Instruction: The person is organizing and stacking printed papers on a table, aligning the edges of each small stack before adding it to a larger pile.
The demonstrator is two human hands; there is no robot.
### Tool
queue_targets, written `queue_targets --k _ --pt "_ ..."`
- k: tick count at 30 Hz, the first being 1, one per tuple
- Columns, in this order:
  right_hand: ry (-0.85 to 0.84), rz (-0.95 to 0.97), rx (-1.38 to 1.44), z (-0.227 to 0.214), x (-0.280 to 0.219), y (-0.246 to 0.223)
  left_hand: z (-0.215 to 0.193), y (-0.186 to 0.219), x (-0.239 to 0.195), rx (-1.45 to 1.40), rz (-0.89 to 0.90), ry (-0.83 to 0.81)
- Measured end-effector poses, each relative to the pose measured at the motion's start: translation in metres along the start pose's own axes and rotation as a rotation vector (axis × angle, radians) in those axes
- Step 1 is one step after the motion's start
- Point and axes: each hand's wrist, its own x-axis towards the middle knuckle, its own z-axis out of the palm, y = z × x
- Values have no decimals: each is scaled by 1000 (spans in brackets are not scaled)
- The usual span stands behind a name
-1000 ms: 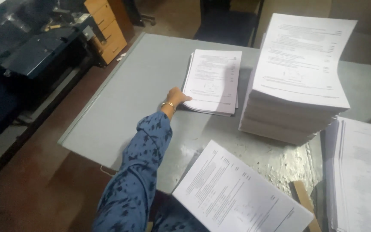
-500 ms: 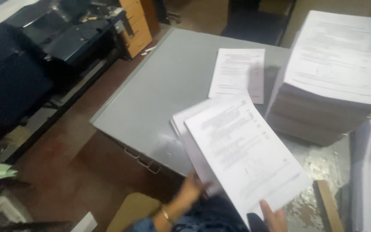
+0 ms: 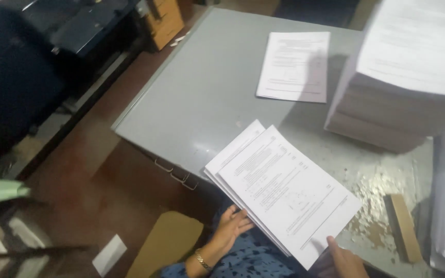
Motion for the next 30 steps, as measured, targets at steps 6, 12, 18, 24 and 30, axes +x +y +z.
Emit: queue_targets --k 6,12,18,24,30 --pt "-106 -345 521 11 -42 27 25 -14 -17 123 -16 3" --pt "-81 235 634 -2 8 41 -53 -43 0 -41 -114 -222" --pt "-24 300 531 29 21 94 -127 16 5 -186 -185 -123" --pt "26 211 730 -5 -2 54 -84 63 18 390 -48 -346" --pt "202 37 594 2 -33 9 -15 102 6 672 -99 -348"
